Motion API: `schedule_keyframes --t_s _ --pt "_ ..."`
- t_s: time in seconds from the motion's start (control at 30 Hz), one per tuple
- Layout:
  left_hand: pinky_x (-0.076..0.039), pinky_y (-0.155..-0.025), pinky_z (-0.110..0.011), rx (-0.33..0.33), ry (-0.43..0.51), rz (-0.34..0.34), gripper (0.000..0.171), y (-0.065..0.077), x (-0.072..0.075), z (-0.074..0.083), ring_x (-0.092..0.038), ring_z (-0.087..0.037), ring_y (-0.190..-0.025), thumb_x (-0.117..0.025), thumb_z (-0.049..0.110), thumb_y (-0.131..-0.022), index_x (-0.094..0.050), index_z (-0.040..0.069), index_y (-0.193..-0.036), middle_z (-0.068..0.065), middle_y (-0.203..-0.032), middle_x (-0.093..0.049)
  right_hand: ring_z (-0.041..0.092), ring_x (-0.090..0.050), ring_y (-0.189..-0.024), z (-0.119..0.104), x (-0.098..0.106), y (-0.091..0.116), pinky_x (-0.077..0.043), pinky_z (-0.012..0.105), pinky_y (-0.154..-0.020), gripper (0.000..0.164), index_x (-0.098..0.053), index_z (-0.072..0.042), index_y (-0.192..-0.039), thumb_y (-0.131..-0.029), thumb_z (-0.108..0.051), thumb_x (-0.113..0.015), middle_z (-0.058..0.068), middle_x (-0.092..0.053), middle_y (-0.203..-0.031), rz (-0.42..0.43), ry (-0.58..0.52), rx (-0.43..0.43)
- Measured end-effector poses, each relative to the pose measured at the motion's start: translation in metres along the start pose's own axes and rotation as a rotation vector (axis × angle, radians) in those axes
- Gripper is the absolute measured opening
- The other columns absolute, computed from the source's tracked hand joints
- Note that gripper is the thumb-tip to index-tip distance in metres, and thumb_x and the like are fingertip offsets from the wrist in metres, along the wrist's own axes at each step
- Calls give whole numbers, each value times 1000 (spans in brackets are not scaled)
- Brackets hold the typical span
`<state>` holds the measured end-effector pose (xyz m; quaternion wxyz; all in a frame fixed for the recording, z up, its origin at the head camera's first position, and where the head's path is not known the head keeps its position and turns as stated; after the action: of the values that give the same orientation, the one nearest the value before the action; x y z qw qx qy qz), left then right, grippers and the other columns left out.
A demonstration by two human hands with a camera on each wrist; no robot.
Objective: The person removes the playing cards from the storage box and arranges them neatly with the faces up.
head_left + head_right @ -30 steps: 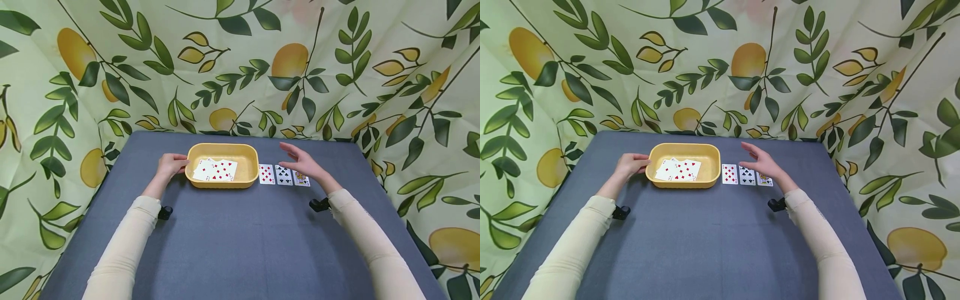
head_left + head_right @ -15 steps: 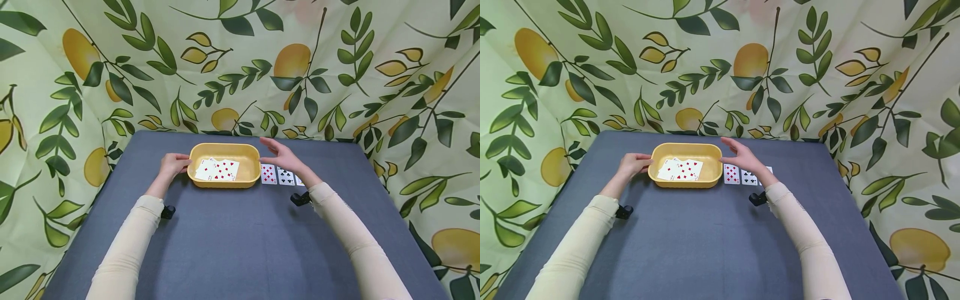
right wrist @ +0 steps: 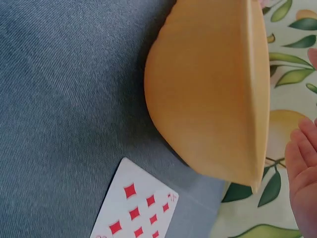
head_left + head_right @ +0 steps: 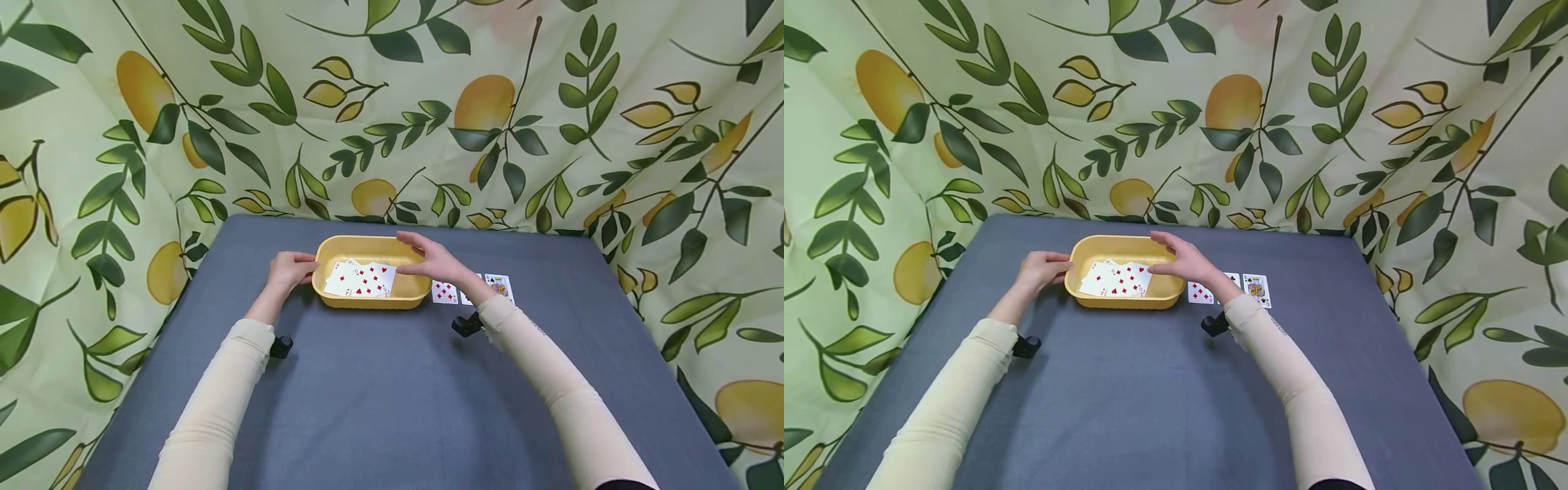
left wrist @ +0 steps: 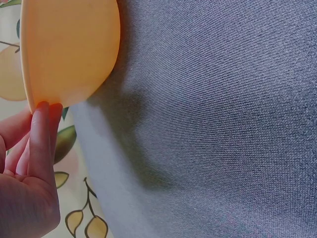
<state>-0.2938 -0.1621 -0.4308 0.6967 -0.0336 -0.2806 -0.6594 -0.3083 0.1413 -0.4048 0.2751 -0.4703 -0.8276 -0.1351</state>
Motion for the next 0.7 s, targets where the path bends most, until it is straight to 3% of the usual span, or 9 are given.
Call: schedule_keyframes --t_s 0.17,0.4,0.7 --pt "-58 -72 -21 -3 8 -6 34 0 1 -2 -67 -16 -88 -66 13 -94 -65 -3 -123 -21 -125 -61 24 -36 -137 3 -12 -8 -29 35 -116 79 -38 -5 -148 -83 -25 -79 9 -42 -150 -22 57 -6" --pt "-58 -73 -23 -4 -4 0 33 0 1 -1 -67 -18 -89 -67 13 -93 -66 -2 -122 -20 -124 -62 31 -37 -136 3 -29 -18 -30 41 -115 79 -39 4 -145 -83 -22 -79 18 -42 -148 -91 139 43" --pt "-58 -72 -23 -11 5 -2 33 -2 1 -1 -67 -15 -83 -67 12 -93 -66 -3 -122 -21 -122 -63 29 -35 -138 3 -48 -29 -27 40 -116 84 -36 3 -147 -81 -23 -81 16 -39 -151 -203 313 30"
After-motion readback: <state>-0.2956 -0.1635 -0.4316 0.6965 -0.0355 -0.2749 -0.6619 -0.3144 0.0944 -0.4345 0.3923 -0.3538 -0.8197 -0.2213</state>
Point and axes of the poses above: each hand's wrist, its own y-axis away from the middle knuckle, its own x-axis out of the back of the hand, z = x × y, the point moved 4 cm from there along -y, towards the middle knuckle
